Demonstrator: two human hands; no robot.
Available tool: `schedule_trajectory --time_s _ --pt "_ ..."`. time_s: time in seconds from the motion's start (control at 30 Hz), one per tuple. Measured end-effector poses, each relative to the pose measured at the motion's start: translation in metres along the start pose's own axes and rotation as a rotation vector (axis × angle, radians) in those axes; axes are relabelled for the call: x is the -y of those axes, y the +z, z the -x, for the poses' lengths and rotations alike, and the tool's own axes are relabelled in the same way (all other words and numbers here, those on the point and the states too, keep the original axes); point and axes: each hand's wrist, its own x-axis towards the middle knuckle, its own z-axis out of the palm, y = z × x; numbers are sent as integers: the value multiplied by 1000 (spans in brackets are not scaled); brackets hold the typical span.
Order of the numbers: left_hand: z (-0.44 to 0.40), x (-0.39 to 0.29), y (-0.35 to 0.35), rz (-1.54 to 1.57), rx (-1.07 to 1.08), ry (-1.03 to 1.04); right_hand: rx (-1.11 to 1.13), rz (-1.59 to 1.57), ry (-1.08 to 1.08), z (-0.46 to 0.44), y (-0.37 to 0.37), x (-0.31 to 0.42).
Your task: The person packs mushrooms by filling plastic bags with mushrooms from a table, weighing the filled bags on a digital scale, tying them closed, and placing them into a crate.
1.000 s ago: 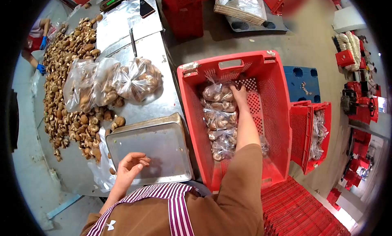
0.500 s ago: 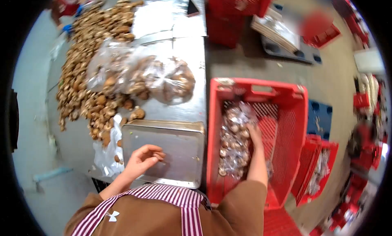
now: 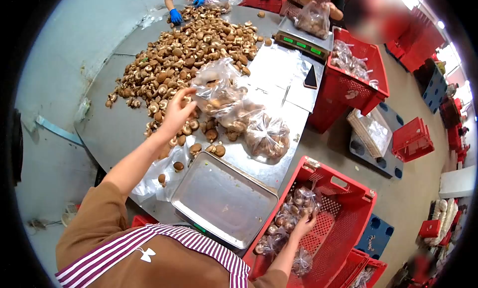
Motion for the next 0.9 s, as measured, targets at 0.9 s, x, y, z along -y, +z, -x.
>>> schedule_trajectory --time_s 0.9 --pt "47 -181 -36 488 223 231 -82 -126 -245 127 -98 175"
